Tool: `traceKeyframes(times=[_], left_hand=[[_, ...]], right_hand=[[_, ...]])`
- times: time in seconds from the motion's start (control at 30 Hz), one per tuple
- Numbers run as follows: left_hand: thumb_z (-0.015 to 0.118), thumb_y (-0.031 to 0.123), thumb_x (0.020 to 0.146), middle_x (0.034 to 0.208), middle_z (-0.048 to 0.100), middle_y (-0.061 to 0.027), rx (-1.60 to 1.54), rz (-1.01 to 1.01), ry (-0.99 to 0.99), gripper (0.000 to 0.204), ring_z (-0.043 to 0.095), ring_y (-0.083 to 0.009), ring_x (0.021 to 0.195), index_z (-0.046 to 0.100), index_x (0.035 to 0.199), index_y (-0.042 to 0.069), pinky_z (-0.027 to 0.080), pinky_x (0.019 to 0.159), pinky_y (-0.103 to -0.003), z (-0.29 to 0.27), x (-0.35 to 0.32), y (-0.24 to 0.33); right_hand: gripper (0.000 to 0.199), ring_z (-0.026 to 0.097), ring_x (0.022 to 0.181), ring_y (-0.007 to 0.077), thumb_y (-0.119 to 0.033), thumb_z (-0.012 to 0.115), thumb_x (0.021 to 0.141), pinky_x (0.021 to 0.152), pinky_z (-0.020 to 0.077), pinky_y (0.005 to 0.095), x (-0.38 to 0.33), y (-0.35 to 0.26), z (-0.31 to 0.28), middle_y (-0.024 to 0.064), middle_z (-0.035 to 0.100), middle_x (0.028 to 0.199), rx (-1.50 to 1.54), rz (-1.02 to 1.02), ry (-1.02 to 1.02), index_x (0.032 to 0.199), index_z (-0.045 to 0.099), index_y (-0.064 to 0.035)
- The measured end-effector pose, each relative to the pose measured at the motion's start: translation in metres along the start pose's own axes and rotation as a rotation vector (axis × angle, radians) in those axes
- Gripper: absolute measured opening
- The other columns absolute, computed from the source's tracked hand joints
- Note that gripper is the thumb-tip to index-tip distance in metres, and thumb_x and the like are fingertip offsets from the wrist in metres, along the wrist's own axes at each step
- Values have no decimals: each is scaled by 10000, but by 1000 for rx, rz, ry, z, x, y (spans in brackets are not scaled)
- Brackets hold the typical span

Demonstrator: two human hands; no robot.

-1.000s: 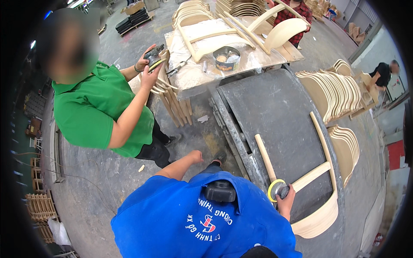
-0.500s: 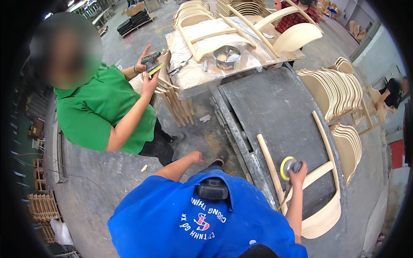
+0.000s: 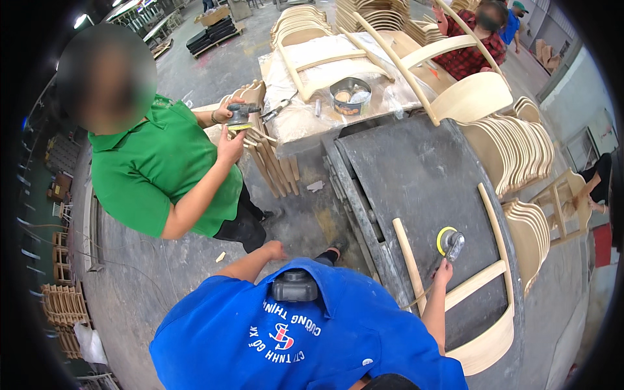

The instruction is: The person uses a handheld orbital sander to smooth the surfaces of wooden chair frames. They repeatedly pick up chairs, sand the seat and backrest, flip the chairs to access different sides, and place them back on the workbench.

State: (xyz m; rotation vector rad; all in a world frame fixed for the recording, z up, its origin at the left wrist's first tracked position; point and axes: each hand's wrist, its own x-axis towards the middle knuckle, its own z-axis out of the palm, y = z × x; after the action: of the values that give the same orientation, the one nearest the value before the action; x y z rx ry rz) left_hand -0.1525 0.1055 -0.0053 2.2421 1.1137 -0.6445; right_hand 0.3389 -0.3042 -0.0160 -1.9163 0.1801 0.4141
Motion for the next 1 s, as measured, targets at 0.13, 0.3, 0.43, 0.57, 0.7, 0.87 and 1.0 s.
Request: traceKeyframes(times=[0.13, 0.3, 0.43, 0.57, 0.7, 0.87, 1.0], left_hand=[[729, 389, 739, 943, 694, -166, 112, 6, -52, 348, 652, -350, 922, 705, 891, 77, 515, 818, -439, -5, 14, 2], [727, 381, 746, 924, 698, -149, 9, 111, 25, 334, 659, -332, 882, 702, 906, 89, 515, 791, -427, -18, 25, 38], [734, 377, 752, 885, 701, -125, -96, 222, 25, 322, 666, -308, 854, 695, 906, 96, 517, 776, -408, -34, 23, 88], [729, 364, 818, 1015, 683, -103, -502, 520, -81, 404, 637, -226, 951, 629, 1086, 79, 500, 826, -373, -38, -3, 167], [629, 318, 926, 1088, 629, -105, -855, 733, -193, 397, 584, -182, 1017, 532, 1205, 52, 478, 870, -338, -33, -31, 253], [486, 310, 1008, 808, 606, -60, -1222, 473, 70, 262, 596, -153, 769, 538, 995, 54, 481, 727, -309, -72, -25, 255], [512, 228, 978, 689, 543, -23, -1663, 328, 624, 144, 551, -145, 667, 521, 895, 111, 453, 669, -320, -131, 1, 177]], right_hand=[[411, 456, 395, 132, -399, 597, 931, 357, 368, 279, -4, 9, 6, 68, 538, 611, 246, 51, 30, 1057, 600, -8], [375, 432, 453, 83, -385, 625, 917, 378, 332, 258, 21, 43, 17, 32, 526, 631, -15, -202, 175, 1015, 626, -23], [332, 437, 509, 60, -365, 625, 917, 393, 318, 241, -27, 17, 25, 16, 541, 698, 117, -7, 50, 1010, 628, -47], [385, 403, 487, 76, -286, 566, 956, 411, 326, 226, -119, -84, 88, -13, 486, 681, 382, -5, -402, 1292, 442, -145], [371, 489, 690, 116, -96, 549, 940, 633, 449, 283, -185, -171, 169, 19, 509, 857, 432, -220, -800, 1277, 394, -92], [623, 460, 1204, 319, -210, 695, 835, 1006, 388, 429, -170, -202, 169, 188, 478, 1281, -242, -937, -597, 1374, 414, -75], [799, 316, 1346, 403, -242, 824, 674, 1109, 291, 485, -66, -205, 93, 220, 362, 1441, -754, -757, -124, 1366, 449, -101]])
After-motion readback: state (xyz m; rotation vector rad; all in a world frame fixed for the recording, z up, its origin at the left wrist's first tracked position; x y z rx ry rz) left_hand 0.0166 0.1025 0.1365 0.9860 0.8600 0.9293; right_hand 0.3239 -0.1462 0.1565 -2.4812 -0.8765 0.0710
